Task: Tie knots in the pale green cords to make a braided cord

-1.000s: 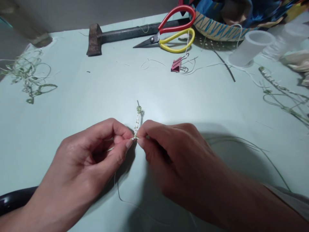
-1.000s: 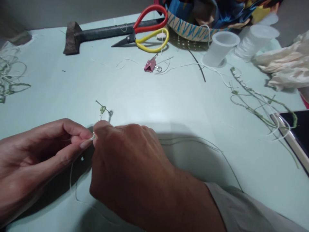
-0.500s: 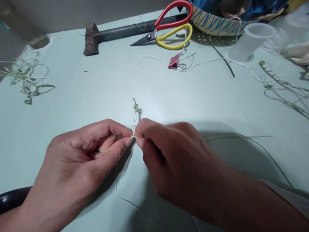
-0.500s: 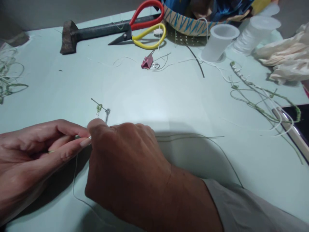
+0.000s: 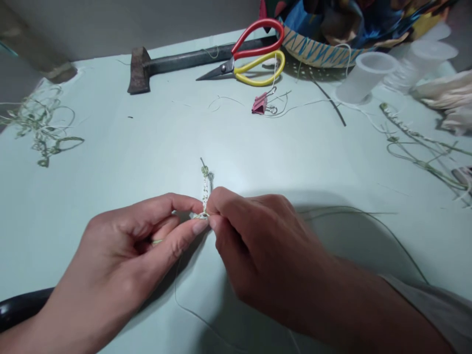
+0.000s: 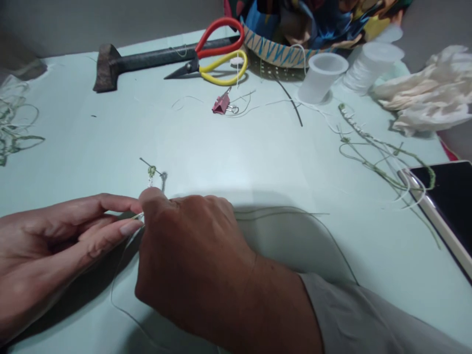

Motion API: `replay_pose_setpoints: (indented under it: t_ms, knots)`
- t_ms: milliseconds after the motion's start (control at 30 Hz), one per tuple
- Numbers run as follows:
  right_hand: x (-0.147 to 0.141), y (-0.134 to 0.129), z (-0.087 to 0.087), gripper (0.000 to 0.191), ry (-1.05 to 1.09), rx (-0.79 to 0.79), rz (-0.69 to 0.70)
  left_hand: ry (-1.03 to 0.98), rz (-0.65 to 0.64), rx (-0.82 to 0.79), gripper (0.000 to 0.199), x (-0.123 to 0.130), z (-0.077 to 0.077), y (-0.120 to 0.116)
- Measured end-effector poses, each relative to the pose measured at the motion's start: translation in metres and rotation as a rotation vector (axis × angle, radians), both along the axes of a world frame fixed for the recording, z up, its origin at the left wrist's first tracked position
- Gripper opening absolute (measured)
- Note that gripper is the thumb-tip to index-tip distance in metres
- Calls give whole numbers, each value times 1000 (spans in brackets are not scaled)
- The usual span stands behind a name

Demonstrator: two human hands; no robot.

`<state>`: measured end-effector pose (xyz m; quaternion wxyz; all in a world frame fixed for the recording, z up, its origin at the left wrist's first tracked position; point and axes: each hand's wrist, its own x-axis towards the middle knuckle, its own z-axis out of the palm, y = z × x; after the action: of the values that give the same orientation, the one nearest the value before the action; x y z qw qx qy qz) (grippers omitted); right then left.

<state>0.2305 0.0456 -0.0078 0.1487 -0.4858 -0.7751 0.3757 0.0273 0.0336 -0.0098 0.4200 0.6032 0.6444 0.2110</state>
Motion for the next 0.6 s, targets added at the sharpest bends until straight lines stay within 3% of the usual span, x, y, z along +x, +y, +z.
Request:
replay_pose_setpoints:
  t_ms: [233, 433, 600]
  knots:
    - [1, 1, 5, 23, 14, -17, 21, 9, -36, 29, 28, 2, 6, 2]
    - [-3, 8, 13, 16, -201, -95, 53, 39, -130, -108, 41, 6, 12, 18]
    - [2, 2, 18, 15, -241, -96, 32, 46, -199, -116, 41, 5, 11, 19]
